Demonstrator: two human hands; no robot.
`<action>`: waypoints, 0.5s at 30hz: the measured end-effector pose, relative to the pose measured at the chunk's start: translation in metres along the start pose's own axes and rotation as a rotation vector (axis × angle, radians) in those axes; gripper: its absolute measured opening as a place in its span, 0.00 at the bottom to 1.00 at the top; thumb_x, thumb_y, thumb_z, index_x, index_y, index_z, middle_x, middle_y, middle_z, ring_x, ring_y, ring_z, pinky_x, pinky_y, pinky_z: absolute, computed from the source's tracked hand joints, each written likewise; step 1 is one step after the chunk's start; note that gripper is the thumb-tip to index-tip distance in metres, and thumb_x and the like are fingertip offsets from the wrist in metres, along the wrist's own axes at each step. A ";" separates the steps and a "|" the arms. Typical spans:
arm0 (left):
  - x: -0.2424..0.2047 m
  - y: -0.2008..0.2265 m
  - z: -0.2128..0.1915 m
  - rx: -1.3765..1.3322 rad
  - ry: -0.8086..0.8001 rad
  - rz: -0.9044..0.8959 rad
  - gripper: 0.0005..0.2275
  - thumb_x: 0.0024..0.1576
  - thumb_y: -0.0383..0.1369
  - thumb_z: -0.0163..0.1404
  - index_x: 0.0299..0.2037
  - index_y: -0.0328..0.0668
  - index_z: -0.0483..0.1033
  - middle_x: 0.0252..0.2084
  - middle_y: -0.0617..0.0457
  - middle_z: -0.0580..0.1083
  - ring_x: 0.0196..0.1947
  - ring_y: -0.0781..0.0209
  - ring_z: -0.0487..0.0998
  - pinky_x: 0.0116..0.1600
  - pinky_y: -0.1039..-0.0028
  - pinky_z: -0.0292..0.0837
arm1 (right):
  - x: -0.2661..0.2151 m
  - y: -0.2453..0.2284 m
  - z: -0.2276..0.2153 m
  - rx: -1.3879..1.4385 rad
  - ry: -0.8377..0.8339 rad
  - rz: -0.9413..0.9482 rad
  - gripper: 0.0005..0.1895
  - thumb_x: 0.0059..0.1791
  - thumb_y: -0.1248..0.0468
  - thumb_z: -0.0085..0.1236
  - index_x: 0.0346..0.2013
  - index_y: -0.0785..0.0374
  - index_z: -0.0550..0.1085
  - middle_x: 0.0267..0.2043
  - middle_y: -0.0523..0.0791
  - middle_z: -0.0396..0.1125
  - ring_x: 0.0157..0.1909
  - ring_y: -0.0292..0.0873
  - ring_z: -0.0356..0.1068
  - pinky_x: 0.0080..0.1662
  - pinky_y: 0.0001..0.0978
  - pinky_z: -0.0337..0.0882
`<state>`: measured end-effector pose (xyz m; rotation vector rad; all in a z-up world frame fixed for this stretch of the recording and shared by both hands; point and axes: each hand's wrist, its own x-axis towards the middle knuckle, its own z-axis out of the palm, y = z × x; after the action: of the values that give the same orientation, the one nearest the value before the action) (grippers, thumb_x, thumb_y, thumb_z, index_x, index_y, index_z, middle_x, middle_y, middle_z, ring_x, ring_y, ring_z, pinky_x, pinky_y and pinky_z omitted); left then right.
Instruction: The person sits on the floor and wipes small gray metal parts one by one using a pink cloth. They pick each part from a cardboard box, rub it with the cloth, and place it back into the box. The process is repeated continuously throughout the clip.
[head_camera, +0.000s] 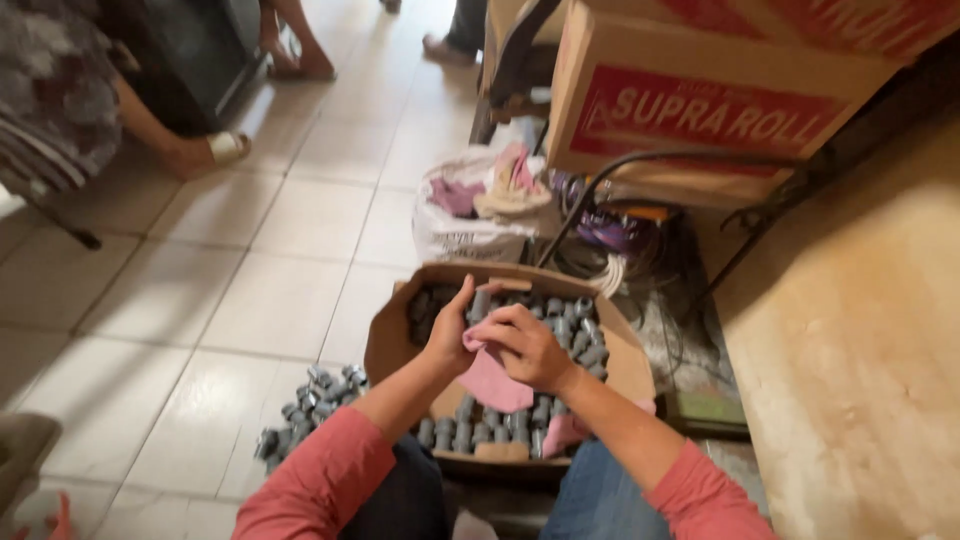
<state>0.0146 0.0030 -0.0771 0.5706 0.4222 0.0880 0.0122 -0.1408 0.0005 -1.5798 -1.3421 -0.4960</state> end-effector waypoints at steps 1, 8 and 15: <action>-0.008 0.002 0.008 -0.006 0.026 -0.018 0.23 0.58 0.54 0.53 0.49 0.41 0.83 0.34 0.43 0.80 0.30 0.55 0.81 0.37 0.67 0.82 | 0.001 0.010 -0.003 0.014 -0.010 0.027 0.13 0.48 0.73 0.58 0.40 0.52 0.82 0.40 0.45 0.70 0.42 0.50 0.75 0.49 0.39 0.75; -0.029 0.015 0.020 0.102 0.012 0.108 0.23 0.62 0.51 0.50 0.55 0.40 0.79 0.31 0.43 0.76 0.30 0.58 0.79 0.34 0.73 0.79 | 0.008 0.018 -0.017 -0.093 0.107 0.090 0.15 0.48 0.75 0.55 0.40 0.52 0.82 0.41 0.42 0.69 0.41 0.46 0.74 0.49 0.37 0.74; -0.041 0.010 0.032 0.206 -0.018 0.154 0.24 0.65 0.52 0.44 0.55 0.37 0.79 0.32 0.42 0.75 0.30 0.57 0.78 0.33 0.72 0.77 | 0.017 0.054 -0.028 -0.191 0.175 0.159 0.13 0.50 0.76 0.53 0.41 0.55 0.80 0.39 0.43 0.67 0.41 0.47 0.73 0.48 0.37 0.73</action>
<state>-0.0092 -0.0126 -0.0328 0.8059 0.3714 0.1882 0.0745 -0.1519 0.0051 -1.7394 -1.0526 -0.6633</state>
